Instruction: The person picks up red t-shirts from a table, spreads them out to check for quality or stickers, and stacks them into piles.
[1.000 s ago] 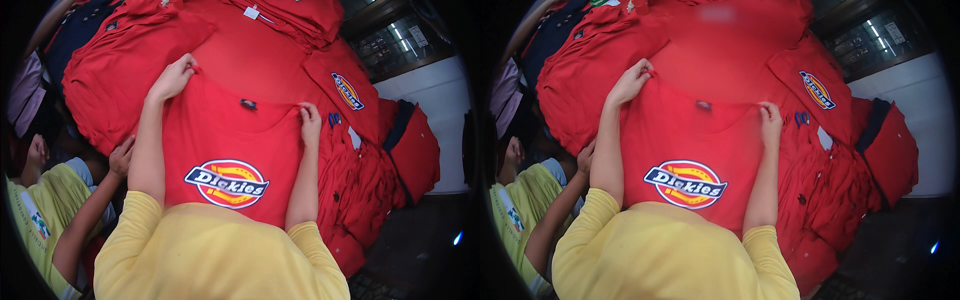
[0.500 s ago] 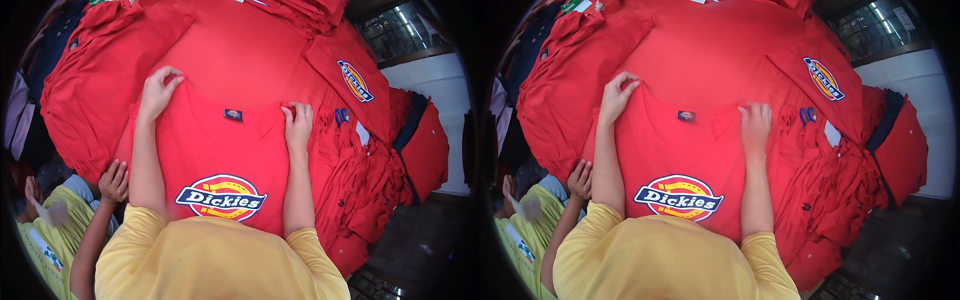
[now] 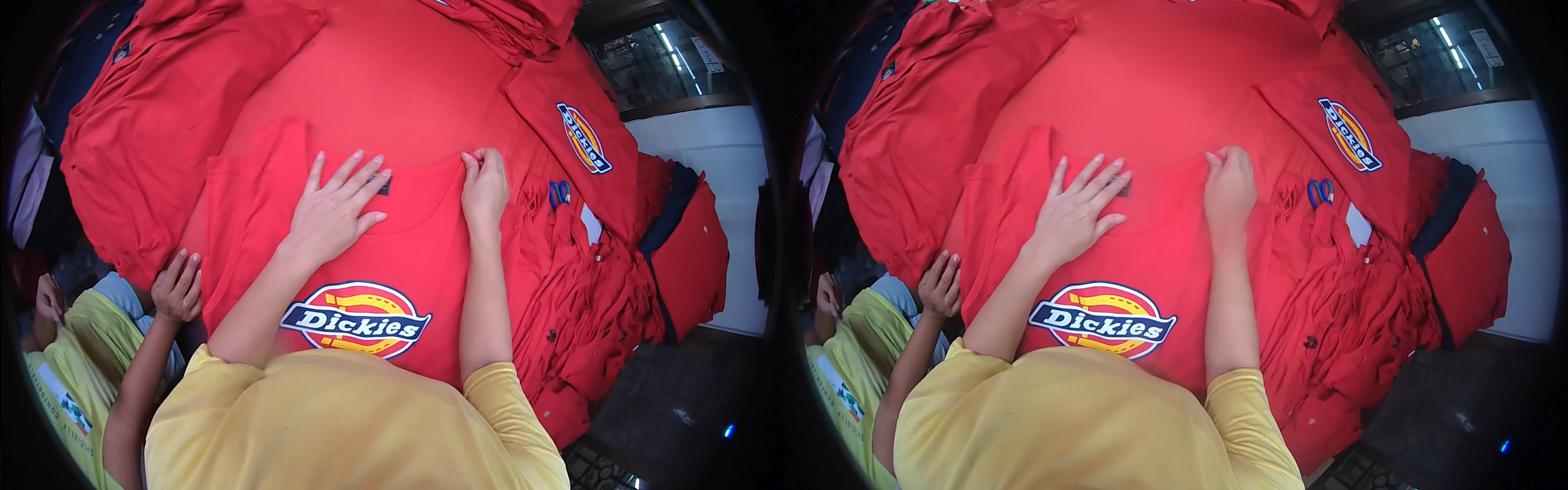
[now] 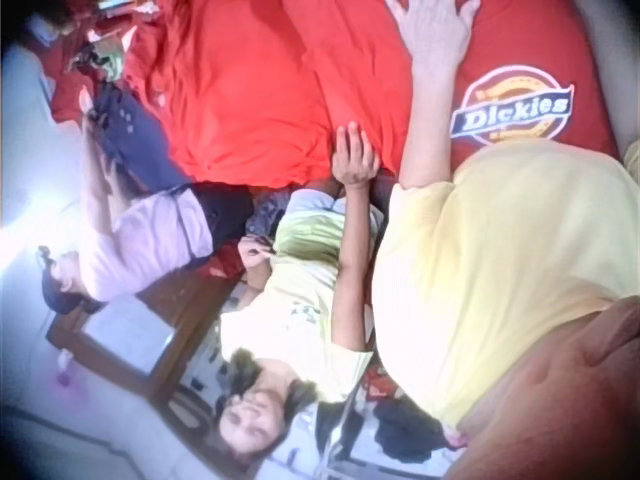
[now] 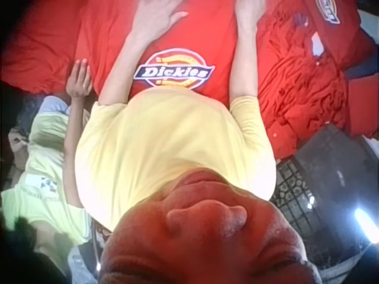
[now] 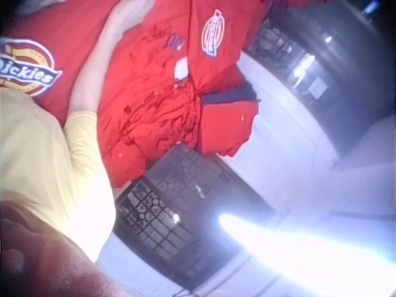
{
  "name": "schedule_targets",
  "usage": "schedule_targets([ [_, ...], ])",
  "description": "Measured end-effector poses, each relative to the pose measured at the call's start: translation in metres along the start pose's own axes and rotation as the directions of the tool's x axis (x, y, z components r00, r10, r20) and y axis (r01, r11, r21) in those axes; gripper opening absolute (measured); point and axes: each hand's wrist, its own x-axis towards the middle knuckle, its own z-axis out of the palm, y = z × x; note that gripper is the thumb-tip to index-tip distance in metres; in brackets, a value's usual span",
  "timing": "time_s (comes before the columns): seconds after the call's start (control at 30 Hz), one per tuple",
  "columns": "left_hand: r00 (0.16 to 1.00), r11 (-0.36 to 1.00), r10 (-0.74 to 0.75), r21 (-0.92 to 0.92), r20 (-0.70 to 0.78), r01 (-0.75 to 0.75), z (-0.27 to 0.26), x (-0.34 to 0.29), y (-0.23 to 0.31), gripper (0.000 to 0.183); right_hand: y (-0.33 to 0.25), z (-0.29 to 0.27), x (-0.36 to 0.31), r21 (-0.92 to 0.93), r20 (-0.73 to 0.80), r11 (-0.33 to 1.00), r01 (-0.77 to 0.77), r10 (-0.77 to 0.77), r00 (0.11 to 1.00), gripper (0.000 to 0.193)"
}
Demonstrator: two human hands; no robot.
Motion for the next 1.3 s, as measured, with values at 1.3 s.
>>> schedule_targets([
  [1.3,0.923,0.948,-0.294,0.052,-0.248,0.315,-0.051,-0.228,-0.024,0.041,0.039,-0.126,-0.223,-0.221,-0.013,0.967,0.124,-0.13,0.991,0.023],
])
